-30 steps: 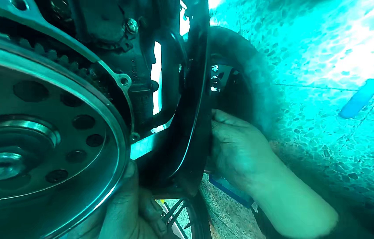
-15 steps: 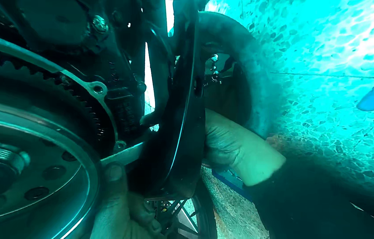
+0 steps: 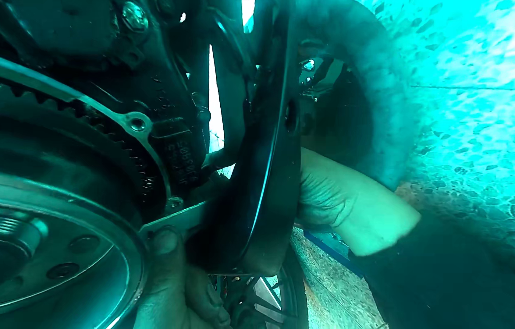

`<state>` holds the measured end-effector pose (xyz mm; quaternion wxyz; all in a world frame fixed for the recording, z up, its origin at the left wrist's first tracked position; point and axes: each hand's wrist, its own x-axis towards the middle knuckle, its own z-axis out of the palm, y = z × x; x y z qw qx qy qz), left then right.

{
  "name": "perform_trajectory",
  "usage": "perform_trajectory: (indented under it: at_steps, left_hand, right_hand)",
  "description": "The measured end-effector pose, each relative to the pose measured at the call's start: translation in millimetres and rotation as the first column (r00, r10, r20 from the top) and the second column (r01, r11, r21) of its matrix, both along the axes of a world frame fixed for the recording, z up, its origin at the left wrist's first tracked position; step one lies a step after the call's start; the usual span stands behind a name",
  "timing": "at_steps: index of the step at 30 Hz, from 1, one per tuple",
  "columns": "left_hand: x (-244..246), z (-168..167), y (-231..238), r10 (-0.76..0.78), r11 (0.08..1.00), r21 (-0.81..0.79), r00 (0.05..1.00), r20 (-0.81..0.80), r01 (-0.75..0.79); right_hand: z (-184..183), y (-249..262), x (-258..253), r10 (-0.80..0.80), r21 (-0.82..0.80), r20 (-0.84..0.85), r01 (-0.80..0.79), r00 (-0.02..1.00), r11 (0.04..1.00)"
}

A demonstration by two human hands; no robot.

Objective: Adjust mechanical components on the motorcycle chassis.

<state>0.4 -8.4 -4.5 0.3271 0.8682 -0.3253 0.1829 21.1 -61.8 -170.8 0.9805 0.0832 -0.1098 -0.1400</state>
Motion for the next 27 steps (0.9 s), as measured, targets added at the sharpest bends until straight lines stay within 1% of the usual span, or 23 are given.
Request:
perform_trajectory:
  at_steps: [3,6,8,10,12,13,16,19,21,22,23,25,27]
  left_hand:
    - [-0.6,-1.4,-4.0,0.038,0.999,0.032,0.999,0.039,-0.039]
    - [-0.8,-4.5,-7.3,0.115,0.993,0.018,0.991,0.068,-0.116]
    - [-2.5,-7.5,-11.2,0.141,0.99,-0.015,0.988,0.058,-0.14]
    - [-4.2,-7.8,-13.3,0.094,0.994,-0.053,0.995,0.028,-0.093]
    - [-3.6,-7.1,-13.0,0.062,0.996,-0.059,0.998,0.02,-0.061]
    - [-3.0,-6.7,-11.8,0.056,0.997,-0.047,0.998,0.015,-0.055]
    - [-3.5,-3.7,-12.8,0.122,0.992,0.041,0.992,-0.039,-0.12]
    - [-2.5,4.9,-6.1,0.035,0.992,0.125,0.992,-0.123,-0.019]
    - [-1.6,11.5,-0.8,-0.019,0.988,0.146,0.983,-0.181,0.046]
    - [-0.8,12.5,0.8,-0.031,0.988,0.146,0.983,-0.183,0.059]
    - [-0.4,11.6,2.5,-0.031,0.99,0.133,0.986,-0.162,0.053]
    - [-1.6,6.2,5.9,0.024,0.997,0.076,0.998,-0.065,-0.019]
    - [-3.6,0.5,6.4,0.082,0.996,0.022,0.996,-0.029,-0.081]
  right_hand:
    - [0.1,0.9,-0.6,0.002,-0.003,-0.027,-0.002,1.0,1.0]
    - [2.1,1.0,-2.0,0.018,0.02,-0.058,-0.016,0.998,1.0]
    - [2.9,3.3,-2.3,0.016,0.059,-0.05,-0.013,0.999,0.998]
    - [5.2,4.3,-3.5,0.013,0.074,-0.073,-0.007,0.997,0.997]
    - [4.7,5.7,-2.4,-0.003,0.086,-0.056,0.008,0.998,0.996]
    - [5.3,7.0,-2.1,-0.017,0.098,-0.048,0.022,0.999,0.995]
    - [7.5,9.9,-3.5,-0.048,0.123,-0.067,0.056,0.997,0.991]
    - [5.1,11.5,-1.0,-0.069,0.107,-0.07,0.076,0.995,0.991]
    - [5.6,11.6,-2.0,-0.073,0.091,-0.096,0.081,0.993,0.993]
    - [5.8,11.0,-2.8,-0.077,0.083,-0.108,0.086,0.991,0.993]
    - [6.3,10.8,-3.8,-0.083,0.074,-0.128,0.093,0.988,0.993]
    - [6.7,10.9,-5.2,-0.077,0.055,-0.146,0.086,0.986,0.995]
    - [6.4,8.8,-5.8,-0.054,0.045,-0.17,0.062,0.984,0.997]
